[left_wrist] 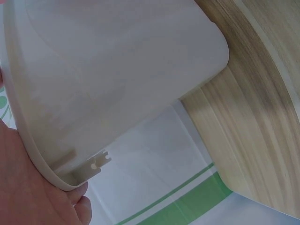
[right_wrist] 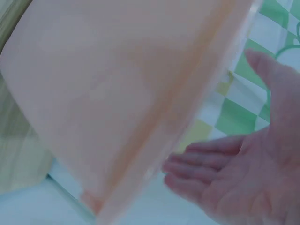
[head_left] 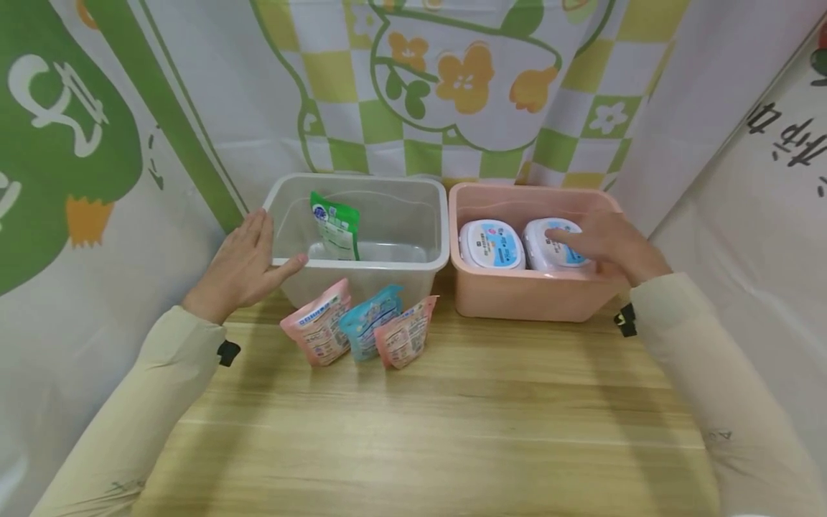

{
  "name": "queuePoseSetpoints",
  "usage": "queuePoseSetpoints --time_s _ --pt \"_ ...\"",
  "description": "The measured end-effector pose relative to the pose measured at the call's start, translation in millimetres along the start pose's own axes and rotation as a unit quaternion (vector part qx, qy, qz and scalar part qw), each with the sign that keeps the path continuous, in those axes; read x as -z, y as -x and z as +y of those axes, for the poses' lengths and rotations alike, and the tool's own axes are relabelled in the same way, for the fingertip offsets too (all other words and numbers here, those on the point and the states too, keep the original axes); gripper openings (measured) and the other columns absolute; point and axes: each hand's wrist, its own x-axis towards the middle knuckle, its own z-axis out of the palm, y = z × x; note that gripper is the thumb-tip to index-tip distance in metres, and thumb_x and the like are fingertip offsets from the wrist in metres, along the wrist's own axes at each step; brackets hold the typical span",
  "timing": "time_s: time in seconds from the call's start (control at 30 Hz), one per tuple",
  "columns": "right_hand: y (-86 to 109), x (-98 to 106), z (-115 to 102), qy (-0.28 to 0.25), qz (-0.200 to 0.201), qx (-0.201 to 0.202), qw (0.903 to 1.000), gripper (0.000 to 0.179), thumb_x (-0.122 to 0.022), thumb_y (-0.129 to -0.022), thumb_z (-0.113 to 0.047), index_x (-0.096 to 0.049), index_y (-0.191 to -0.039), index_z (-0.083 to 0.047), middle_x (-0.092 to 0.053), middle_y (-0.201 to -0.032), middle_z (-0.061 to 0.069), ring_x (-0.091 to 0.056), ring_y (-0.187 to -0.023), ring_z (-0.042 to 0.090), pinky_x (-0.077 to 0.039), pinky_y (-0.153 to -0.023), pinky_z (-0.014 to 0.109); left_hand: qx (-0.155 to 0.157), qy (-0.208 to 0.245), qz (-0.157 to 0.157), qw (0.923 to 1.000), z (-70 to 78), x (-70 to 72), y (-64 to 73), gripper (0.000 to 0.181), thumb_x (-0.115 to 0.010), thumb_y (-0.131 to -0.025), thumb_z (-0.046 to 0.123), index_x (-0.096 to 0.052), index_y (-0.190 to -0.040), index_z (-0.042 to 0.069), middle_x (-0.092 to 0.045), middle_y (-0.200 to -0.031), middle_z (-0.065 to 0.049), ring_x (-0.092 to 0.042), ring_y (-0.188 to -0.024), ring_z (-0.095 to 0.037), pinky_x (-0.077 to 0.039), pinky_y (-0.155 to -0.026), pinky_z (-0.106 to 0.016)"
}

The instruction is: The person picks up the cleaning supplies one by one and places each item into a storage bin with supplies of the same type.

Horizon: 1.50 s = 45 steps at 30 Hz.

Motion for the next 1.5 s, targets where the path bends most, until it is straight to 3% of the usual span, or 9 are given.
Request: queuePoseSetpoints --time_s 0.03,0.07,0.17,0.27,0.33,0.6,1.0,1.27,1.5 --pt "1.2 2 0 0.019 -0.008 0.021 0.9996 0.085 -0.045 -0.100 -0.076 -0.064 -0.136 -0.002 -0.071 -0.092 0.018 -0.068 -0.103 0.038 -0.045 -0.107 0.064 0.001 0.000 0.001 1.0000 0.0 0.1 0.6 0.110 -0.031 -0.104 0.074 0.003 -0.162 -0.014 0.007 -0.172 -0.034 0.001 -0.162 -0.052 -0.008 -0.131 -0.067" --pt "2.2 4 0 0.040 -0.007 0.042 0.9983 0.083 -0.043 -0.101 -0.076 -0.066 -0.133 -0.003 -0.070 -0.081 0.018 -0.071 -0.091 0.036 -0.048 -0.103 0.062 0.001 0.001 0.003 1.0000 -0.1 0.1 1.1 0.110 -0.031 -0.104 0.073 0.002 -0.162 -0.014 0.007 -0.172 -0.034 0.001 -0.162 -0.052 -0.008 -0.131 -0.067" --pt "6.7 8 3 0.067 0.012 0.099 0.9928 0.075 -0.044 -0.105 -0.068 -0.065 -0.132 -0.001 -0.074 -0.099 0.025 -0.071 -0.109 0.043 -0.041 -0.113 0.065 0.002 0.001 0.004 1.0000 -1.0 -0.6 1.6 0.110 -0.031 -0.104 0.074 0.002 -0.162 -0.014 0.007 -0.172 -0.034 0.001 -0.162 -0.052 -0.007 -0.131 -0.067" --pt "13.7 9 8 0.059 0.038 0.135 0.9883 0.063 -0.054 -0.105 -0.057 -0.061 -0.141 -0.006 -0.059 -0.146 0.029 -0.042 -0.147 0.049 -0.027 -0.122 0.069 0.002 0.003 0.002 1.0000 -1.4 -1.8 1.2 0.110 -0.031 -0.104 0.074 0.003 -0.162 -0.014 0.009 -0.172 -0.033 0.001 -0.162 -0.052 -0.007 -0.130 -0.067" --pt "19.8 8 13 0.048 0.043 0.132 0.9892 0.070 -0.059 -0.104 -0.055 -0.048 -0.155 -0.008 -0.034 -0.167 0.028 -0.024 -0.156 0.051 -0.020 -0.124 0.071 0.001 0.003 0.001 1.0000 -1.2 -2.2 1.2 0.110 -0.031 -0.104 0.074 0.003 -0.162 -0.013 0.009 -0.173 -0.032 0.002 -0.162 -0.051 -0.007 -0.131 -0.067" --pt "37.3 -2 42 0.022 0.057 0.049 0.9969 0.120 -0.059 -0.096 -0.071 0.000 -0.166 0.006 -0.006 -0.172 0.036 -0.020 -0.152 0.059 -0.022 -0.119 0.077 -0.006 -0.007 0.004 0.9999 -1.1 -2.1 1.2 0.109 -0.031 -0.105 0.073 0.001 -0.162 -0.015 0.006 -0.172 -0.034 -0.001 -0.162 -0.053 -0.008 -0.131 -0.065" --pt "39.6 -18 68 0.046 0.047 0.040 0.9970 0.119 -0.044 -0.099 -0.076 0.016 -0.163 0.005 0.015 -0.172 0.034 0.000 -0.158 0.059 -0.012 -0.123 0.077 0.000 -0.009 -0.005 1.0000 -0.4 -1.7 0.1 0.109 -0.030 -0.105 0.073 0.001 -0.162 -0.014 0.007 -0.172 -0.034 0.001 -0.162 -0.052 -0.009 -0.130 -0.067" --pt "38.7 -25 73 0.055 0.039 0.026 0.9974 0.119 -0.040 -0.099 -0.078 0.013 -0.164 0.006 0.012 -0.172 0.036 -0.007 -0.153 0.066 -0.014 -0.120 0.080 0.001 -0.003 -0.004 1.0000 0.4 -2.9 0.3 0.109 -0.031 -0.105 0.073 0.002 -0.162 -0.014 0.007 -0.173 -0.033 0.000 -0.162 -0.052 -0.009 -0.130 -0.068" --pt "38.2 -28 74 0.046 0.033 0.020 0.9982 0.117 -0.037 -0.100 -0.078 0.017 -0.163 0.004 0.016 -0.171 0.035 -0.003 -0.155 0.064 -0.012 -0.121 0.080 0.000 -0.004 0.001 1.0000 -1.0 -2.2 -1.1 0.109 -0.031 -0.105 0.072 0.004 -0.162 -0.014 0.008 -0.172 -0.034 0.001 -0.162 -0.052 -0.009 -0.130 -0.068"
